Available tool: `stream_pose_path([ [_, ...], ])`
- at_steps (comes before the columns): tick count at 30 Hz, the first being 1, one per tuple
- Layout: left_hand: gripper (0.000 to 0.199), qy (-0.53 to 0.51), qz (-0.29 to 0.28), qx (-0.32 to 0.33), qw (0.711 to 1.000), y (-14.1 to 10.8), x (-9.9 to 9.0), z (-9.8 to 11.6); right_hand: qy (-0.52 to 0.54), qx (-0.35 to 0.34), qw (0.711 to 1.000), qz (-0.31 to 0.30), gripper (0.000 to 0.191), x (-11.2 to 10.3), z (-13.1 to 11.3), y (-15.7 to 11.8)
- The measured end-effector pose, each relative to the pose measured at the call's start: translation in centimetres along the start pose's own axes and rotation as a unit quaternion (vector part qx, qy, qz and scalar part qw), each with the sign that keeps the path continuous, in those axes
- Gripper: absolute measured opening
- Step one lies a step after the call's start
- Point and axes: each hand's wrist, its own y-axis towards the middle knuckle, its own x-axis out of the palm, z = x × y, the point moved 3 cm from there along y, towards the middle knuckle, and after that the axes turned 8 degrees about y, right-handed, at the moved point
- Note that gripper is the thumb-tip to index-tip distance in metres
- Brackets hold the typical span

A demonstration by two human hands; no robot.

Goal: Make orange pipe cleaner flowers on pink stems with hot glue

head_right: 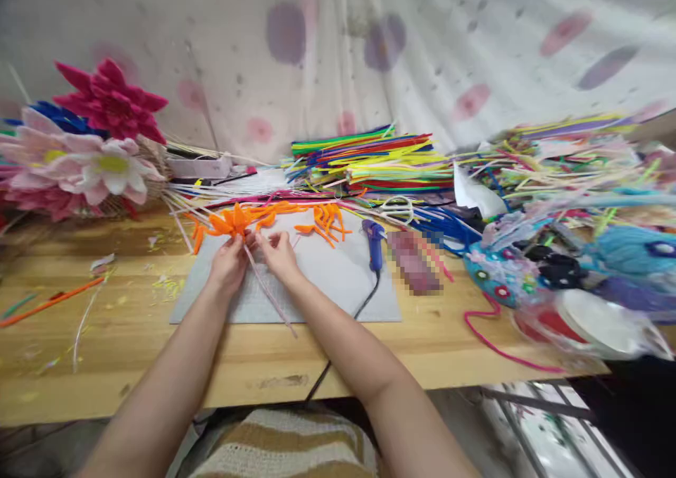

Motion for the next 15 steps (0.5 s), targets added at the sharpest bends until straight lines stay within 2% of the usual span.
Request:
stream_pose_path([
  [2,0.021,0.01,-0.01,-0.016,1.0,-0.3,0.4,0.3,0.012,0.019,0.995,-0.097,0.033,1.0,0.1,-0.5],
  [5,0.022,0.013,-0.044,-0.053,0.997,-0.8,1.0,0.8,0.059,0.038,0.978,-0.198,0.033,1.8,0.0,-1.1],
  [8,0.026,-0.005,-0.088,-0.1,0.991,-1.1,1.2,1.1,0.118,0.045,0.967,-0.221,0.033,1.7,-0.3,-1.2],
  [11,0.03,-0.02,-0.097,-0.139,0.985,-0.9,1.0,1.0,0.135,0.054,0.96,-0.24,0.031,1.2,-0.4,-1.1],
  [15,0.031,-0.023,-0.105,-0.157,0.982,-0.4,0.6,0.6,0.149,0.066,0.949,-0.27,0.025,0.8,-0.2,-1.0],
])
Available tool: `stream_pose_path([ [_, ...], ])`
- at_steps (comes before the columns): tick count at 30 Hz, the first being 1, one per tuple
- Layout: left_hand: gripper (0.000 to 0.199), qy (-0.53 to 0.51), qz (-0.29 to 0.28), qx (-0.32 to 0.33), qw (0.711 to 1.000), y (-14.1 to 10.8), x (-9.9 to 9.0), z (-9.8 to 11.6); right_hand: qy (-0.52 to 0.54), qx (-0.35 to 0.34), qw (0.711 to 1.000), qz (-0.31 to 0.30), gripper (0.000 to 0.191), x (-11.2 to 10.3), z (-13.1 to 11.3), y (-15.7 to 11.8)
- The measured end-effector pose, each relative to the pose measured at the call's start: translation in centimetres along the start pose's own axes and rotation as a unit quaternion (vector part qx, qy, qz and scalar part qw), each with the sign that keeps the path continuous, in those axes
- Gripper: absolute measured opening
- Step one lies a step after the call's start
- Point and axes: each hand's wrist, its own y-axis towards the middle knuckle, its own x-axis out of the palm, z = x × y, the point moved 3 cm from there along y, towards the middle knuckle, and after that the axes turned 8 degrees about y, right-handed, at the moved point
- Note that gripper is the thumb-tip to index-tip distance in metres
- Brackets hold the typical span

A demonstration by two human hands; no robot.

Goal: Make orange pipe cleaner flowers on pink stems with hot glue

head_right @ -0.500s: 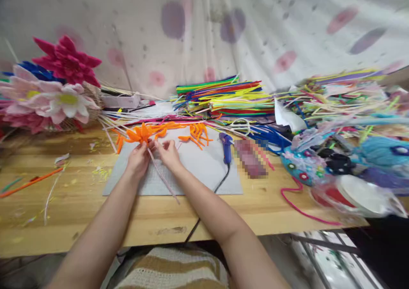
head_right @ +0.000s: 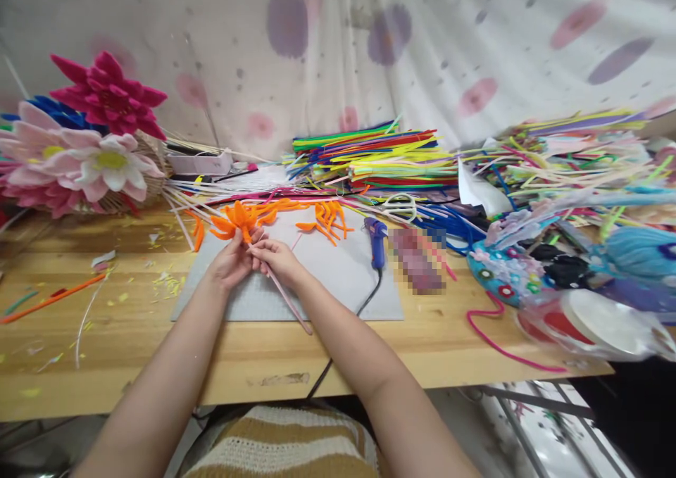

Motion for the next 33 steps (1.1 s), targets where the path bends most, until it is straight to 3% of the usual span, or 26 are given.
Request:
stream_pose_path([
  [6,0.021,0.01,0.042,0.037,0.998,0.7,-0.4,-0.4,0.002,0.012,1.0,0.015,0.021,-0.4,0.1,-0.2],
  [15,0.028,0.088,0.115,0.119,0.982,0.4,-0.5,-0.5,-0.08,-0.001,0.996,0.037,0.019,-0.5,1.0,0.4],
  [21,0.023,0.081,0.126,0.114,0.982,0.5,-1.0,0.4,-0.178,0.012,0.983,0.04,0.012,-0.1,1.2,-0.1],
  [26,0.024,0.04,0.077,0.1,0.991,0.3,-0.6,1.1,-0.297,-0.051,0.952,0.046,0.012,-0.6,0.1,0.0],
  [29,0.032,0.042,0.036,0.078,0.995,0.3,-0.1,0.8,-0.264,-0.047,0.962,0.049,0.015,-1.0,-0.9,0.2],
  [33,0.028,0.058,0.046,0.065,0.995,0.4,0.0,0.1,-0.175,0.008,0.984,0.044,0.016,-1.5,-1.6,0.1],
])
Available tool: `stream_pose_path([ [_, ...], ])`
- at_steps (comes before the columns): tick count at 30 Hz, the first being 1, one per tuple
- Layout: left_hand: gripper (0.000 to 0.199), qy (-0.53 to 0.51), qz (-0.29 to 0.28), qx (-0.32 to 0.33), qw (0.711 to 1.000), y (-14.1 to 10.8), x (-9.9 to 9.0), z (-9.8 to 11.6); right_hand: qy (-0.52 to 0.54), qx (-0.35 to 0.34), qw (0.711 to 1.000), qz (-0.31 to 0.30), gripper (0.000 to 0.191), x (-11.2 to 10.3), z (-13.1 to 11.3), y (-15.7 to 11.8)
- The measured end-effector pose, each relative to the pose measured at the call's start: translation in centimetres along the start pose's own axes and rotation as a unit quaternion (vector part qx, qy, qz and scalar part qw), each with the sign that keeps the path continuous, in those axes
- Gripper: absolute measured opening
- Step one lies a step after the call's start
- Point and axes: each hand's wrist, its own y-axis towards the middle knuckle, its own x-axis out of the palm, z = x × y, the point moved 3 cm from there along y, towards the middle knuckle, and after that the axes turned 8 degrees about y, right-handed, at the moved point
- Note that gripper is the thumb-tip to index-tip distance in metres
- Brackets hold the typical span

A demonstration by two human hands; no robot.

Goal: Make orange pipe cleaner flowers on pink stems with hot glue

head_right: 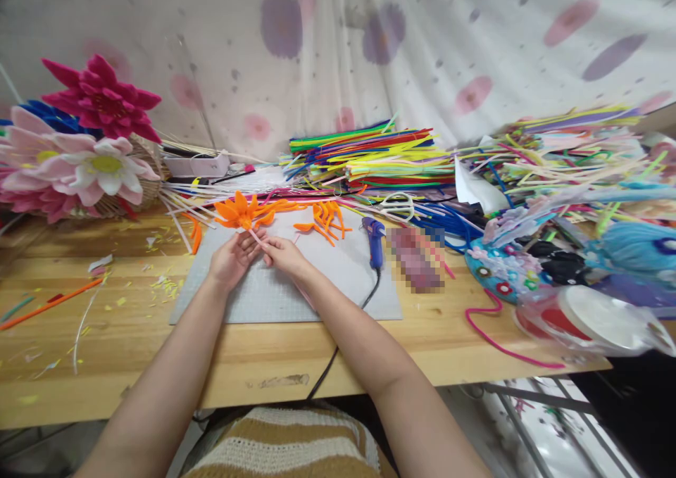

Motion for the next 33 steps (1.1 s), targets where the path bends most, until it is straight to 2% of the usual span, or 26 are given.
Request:
stream_pose_path([
  [5,0.023,0.007,-0.017,0.032,0.999,0.1,0.1,-0.3,0.048,0.017,0.999,-0.006,0.017,-1.4,-0.1,-0.9],
  [9,0.027,0.08,-0.022,0.083,0.993,0.0,0.2,-0.5,0.087,0.007,0.996,0.017,0.021,-2.7,0.1,-1.4],
  [12,0.027,0.118,-0.014,0.121,0.986,-0.1,0.5,-0.6,0.115,0.009,0.993,0.005,0.023,-3.2,0.5,-1.4],
  [15,0.025,0.137,-0.008,0.132,0.982,-0.4,0.8,-0.8,0.126,-0.008,0.992,-0.009,0.022,-3.4,0.8,-1.5],
  [17,0.023,0.163,0.009,0.147,0.976,-0.6,0.8,-0.6,0.127,-0.016,0.992,-0.009,0.022,-3.5,0.9,-1.5],
  [20,0.019,0.193,0.098,0.21,0.953,-1.0,-0.1,0.6,0.124,-0.014,0.992,0.0,0.024,-3.7,0.9,-1.6],
  [22,0.016,0.16,0.166,0.252,0.94,-1.3,-1.0,1.7,0.127,-0.013,0.992,0.008,0.025,-4.0,0.8,-1.6],
  [24,0.017,0.087,0.193,0.255,0.943,-1.5,-1.8,2.5,0.136,-0.02,0.99,0.014,0.026,-4.3,0.7,-1.7],
  [28,0.017,-0.013,0.181,0.204,0.962,-1.8,-2.5,3.3,0.142,-0.031,0.989,0.022,0.03,-4.8,0.7,-1.7],
  [33,0.014,-0.028,0.131,0.214,0.968,-2.3,-2.0,3.3,0.135,-0.026,0.99,0.034,0.032,-5.0,0.6,-1.9],
])
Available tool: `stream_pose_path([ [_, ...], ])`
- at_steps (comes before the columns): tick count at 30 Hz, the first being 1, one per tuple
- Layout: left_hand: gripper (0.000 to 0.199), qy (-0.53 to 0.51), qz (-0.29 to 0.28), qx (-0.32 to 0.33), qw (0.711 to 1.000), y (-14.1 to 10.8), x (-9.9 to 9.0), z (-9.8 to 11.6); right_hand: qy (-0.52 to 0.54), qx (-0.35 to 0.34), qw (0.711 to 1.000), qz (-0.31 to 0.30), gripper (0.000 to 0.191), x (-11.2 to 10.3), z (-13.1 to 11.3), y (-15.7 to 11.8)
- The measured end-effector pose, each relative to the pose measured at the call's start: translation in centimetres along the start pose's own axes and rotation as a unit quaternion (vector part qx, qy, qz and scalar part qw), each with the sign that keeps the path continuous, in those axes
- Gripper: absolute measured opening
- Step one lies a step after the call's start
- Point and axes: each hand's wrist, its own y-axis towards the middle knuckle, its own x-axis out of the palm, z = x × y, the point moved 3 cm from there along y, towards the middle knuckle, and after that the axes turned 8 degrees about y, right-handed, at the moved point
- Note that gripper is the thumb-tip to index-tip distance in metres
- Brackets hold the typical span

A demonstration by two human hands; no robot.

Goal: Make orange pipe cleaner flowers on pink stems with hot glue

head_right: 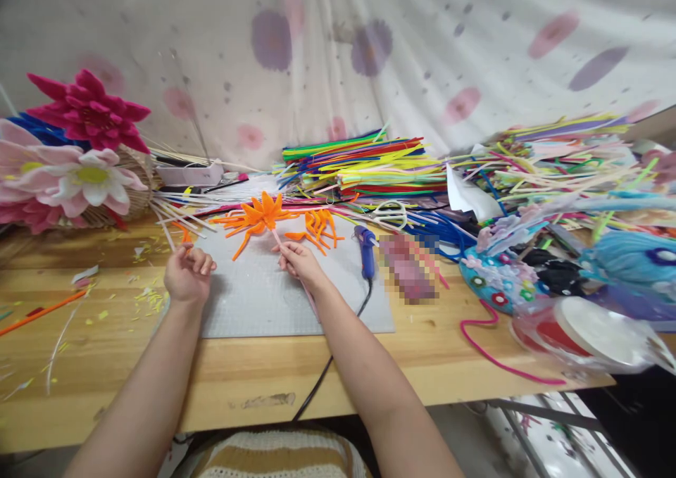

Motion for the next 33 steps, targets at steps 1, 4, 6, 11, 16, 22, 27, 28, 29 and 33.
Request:
stream_pose_path([
  [1,0.013,-0.002,-0.007,0.008,1.0,-0.2,0.1,0.1,0.0,-0.001,1.0,-0.001,0.031,0.0,0.0,0.0],
  [4,0.012,-0.01,-0.037,0.005,0.999,-0.5,0.2,0.4,0.004,0.001,1.0,-0.011,0.03,0.0,-0.1,0.0],
  [6,0.01,-0.003,-0.069,-0.015,0.997,-0.6,0.2,0.5,0.008,0.001,1.0,-0.018,0.029,0.1,-0.1,0.0],
  [11,0.008,0.141,-0.064,0.014,0.988,0.1,-0.8,0.5,-0.002,-0.008,1.0,-0.01,0.027,0.1,-0.3,-0.1],
  [16,0.022,0.369,-0.064,0.011,0.927,-0.7,-0.5,-1.4,0.023,-0.031,0.999,0.022,0.029,-0.1,-0.7,-0.1],
  [22,0.017,0.444,-0.286,0.123,0.84,-5.2,5.3,-6.0,0.058,-0.063,0.994,0.069,0.028,-0.9,-1.1,0.0],
  [27,0.051,0.492,-0.367,0.137,0.778,-6.0,4.9,-7.1,0.049,-0.071,0.993,0.084,0.03,-1.2,-1.0,0.1],
  [28,0.05,0.529,-0.381,0.142,0.745,-5.6,3.9,-6.9,0.042,-0.07,0.993,0.088,0.03,-1.2,-1.0,0.1],
  [29,0.049,0.564,-0.379,0.149,0.718,-5.1,2.5,-6.4,0.035,-0.067,0.993,0.091,0.03,-1.2,-0.9,0.1],
  [33,0.048,0.676,-0.303,0.182,0.647,-2.5,-3.5,-3.4,0.012,-0.065,0.994,0.09,0.028,-1.2,-0.8,0.4],
])
